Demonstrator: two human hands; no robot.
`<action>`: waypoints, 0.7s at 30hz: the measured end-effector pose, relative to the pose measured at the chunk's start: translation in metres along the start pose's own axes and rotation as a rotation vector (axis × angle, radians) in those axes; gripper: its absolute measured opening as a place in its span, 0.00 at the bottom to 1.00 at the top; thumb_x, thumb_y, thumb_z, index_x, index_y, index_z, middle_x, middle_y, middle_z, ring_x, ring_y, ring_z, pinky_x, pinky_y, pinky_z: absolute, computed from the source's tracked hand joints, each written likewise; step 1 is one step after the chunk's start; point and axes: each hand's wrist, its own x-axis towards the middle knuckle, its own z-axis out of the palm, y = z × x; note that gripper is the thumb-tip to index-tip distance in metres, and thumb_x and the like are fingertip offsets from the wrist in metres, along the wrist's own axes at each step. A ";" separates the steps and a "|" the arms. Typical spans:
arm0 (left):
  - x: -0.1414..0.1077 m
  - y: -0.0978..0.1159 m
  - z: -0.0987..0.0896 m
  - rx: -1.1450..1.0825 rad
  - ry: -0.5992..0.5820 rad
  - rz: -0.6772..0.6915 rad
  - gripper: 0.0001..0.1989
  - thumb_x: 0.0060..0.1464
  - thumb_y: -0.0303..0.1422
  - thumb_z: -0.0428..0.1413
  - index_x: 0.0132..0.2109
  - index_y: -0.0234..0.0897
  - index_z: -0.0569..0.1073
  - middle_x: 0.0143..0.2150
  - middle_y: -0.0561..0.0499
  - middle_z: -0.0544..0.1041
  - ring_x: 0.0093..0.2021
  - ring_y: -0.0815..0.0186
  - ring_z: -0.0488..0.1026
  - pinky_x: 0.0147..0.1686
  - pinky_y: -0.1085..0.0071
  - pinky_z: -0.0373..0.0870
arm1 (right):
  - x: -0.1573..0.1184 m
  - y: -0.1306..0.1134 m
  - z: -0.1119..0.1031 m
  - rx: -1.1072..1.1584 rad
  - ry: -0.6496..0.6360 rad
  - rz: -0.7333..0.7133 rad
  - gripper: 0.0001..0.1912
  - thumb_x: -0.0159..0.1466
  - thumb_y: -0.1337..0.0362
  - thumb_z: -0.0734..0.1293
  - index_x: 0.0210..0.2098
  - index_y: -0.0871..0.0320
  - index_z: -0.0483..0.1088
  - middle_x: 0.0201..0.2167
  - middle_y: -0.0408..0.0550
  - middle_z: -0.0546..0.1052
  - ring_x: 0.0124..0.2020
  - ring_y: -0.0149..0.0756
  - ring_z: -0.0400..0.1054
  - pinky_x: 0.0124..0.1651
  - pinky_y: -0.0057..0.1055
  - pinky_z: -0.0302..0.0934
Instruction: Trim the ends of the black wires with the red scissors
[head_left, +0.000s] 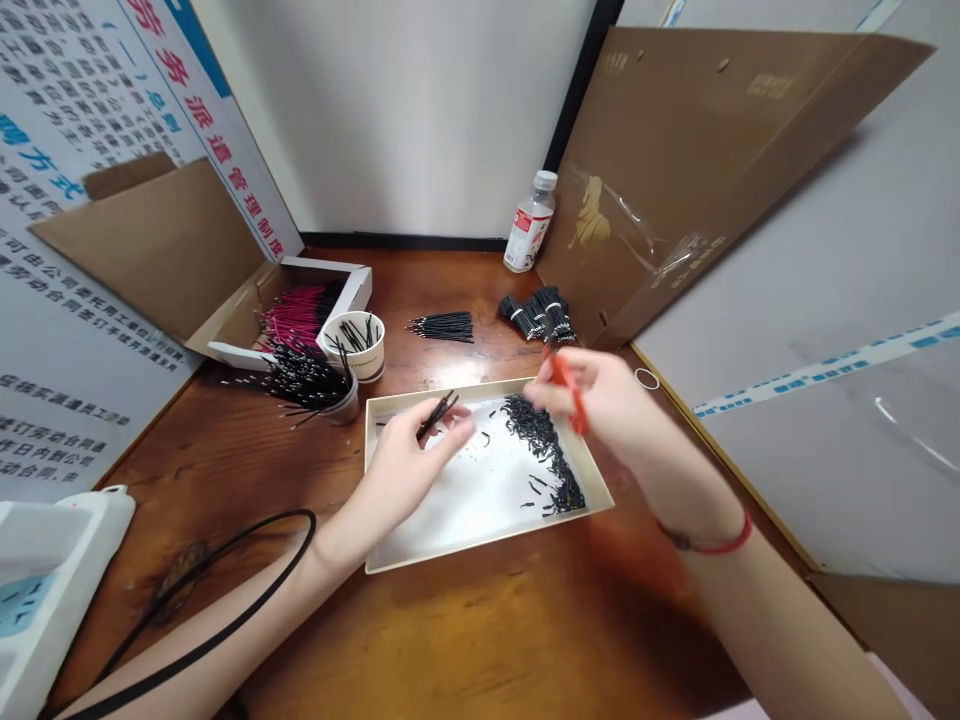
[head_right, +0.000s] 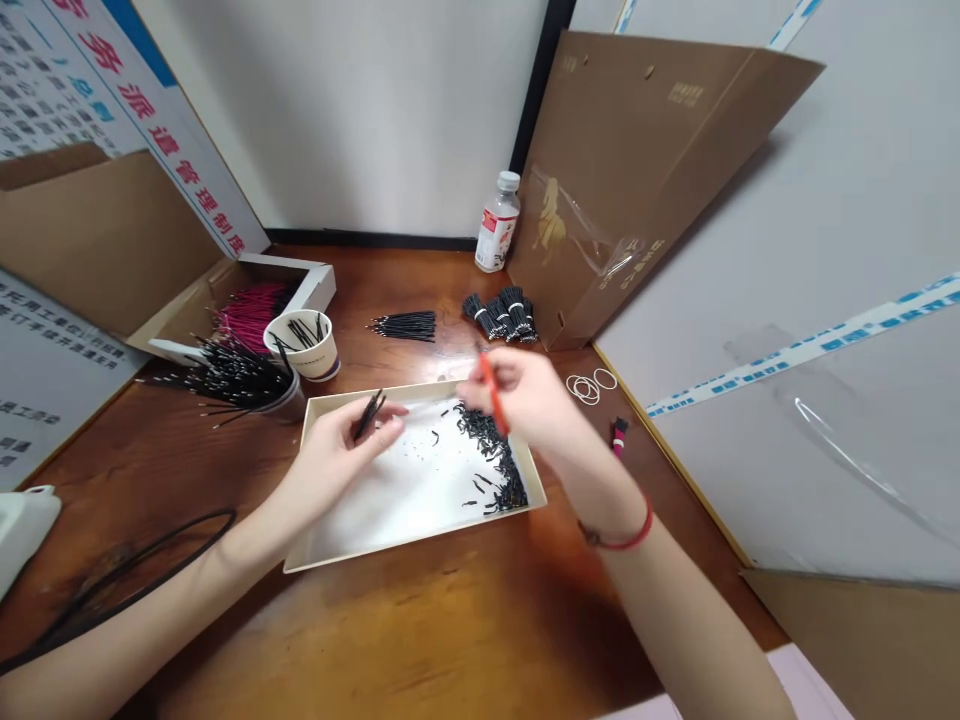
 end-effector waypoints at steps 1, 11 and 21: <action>0.001 -0.002 0.000 -0.034 0.021 -0.012 0.14 0.54 0.40 0.56 0.42 0.33 0.77 0.39 0.45 0.79 0.38 0.62 0.73 0.38 0.68 0.65 | 0.013 -0.003 -0.005 0.013 0.116 0.030 0.09 0.54 0.69 0.72 0.26 0.59 0.66 0.21 0.40 0.71 0.20 0.25 0.62 0.25 0.26 0.58; 0.005 -0.006 0.000 -0.181 -0.065 -0.100 0.10 0.58 0.31 0.49 0.36 0.31 0.73 0.24 0.53 0.68 0.27 0.69 0.64 0.30 0.72 0.61 | 0.123 0.029 0.038 -0.148 0.081 0.171 0.08 0.59 0.70 0.70 0.26 0.64 0.68 0.20 0.44 0.72 0.21 0.26 0.65 0.26 0.25 0.61; 0.007 -0.002 0.000 -0.246 -0.090 -0.117 0.09 0.57 0.30 0.49 0.37 0.30 0.73 0.24 0.53 0.70 0.26 0.71 0.65 0.30 0.73 0.62 | 0.128 0.024 0.051 -0.113 -0.071 0.053 0.10 0.59 0.70 0.70 0.26 0.59 0.64 0.27 0.49 0.76 0.28 0.31 0.69 0.28 0.26 0.62</action>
